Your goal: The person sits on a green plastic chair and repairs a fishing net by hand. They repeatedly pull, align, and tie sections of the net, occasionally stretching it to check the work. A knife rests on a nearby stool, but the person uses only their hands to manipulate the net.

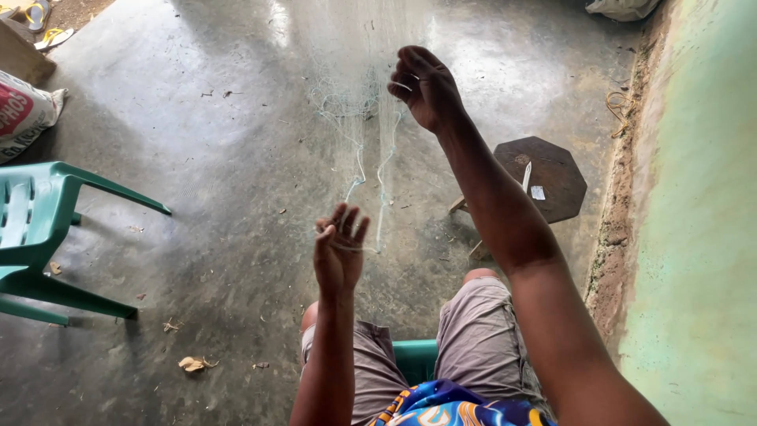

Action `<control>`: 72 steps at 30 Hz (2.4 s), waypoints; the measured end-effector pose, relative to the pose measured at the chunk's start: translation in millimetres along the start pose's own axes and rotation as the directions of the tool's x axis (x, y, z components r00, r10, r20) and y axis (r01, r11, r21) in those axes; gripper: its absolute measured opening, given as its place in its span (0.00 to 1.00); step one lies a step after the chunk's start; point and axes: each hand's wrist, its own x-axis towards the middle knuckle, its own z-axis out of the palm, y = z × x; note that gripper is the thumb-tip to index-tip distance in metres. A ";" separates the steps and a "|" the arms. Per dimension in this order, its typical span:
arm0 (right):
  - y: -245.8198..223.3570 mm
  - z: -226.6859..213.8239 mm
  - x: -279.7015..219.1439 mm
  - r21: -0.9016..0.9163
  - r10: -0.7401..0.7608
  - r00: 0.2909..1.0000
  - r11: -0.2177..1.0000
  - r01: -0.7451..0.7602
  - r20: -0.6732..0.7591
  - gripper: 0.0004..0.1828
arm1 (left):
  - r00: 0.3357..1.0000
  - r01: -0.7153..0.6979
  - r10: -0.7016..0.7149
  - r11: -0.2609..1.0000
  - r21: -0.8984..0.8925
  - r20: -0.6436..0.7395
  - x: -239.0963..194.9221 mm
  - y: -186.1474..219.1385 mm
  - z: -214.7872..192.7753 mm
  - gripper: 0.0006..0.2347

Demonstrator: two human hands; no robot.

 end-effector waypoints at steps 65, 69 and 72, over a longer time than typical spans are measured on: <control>-11.2 5.3 35.5 -0.934 -0.244 0.968 0.326 0.144 0.064 0.20 | 0.993 0.120 -0.120 0.973 0.199 -0.010 154.6 -48.2 3.5 0.05; 6.6 12.7 62.1 -0.833 -0.229 0.968 0.512 0.211 0.105 0.12 | 0.990 0.138 -0.139 0.971 0.194 -0.008 153.6 -47.8 1.1 0.05; -6.0 35.9 39.2 -0.693 -0.169 0.971 0.681 0.237 0.166 0.09 | 0.992 0.125 -0.125 0.986 0.108 -0.004 153.7 -44.7 -3.8 0.05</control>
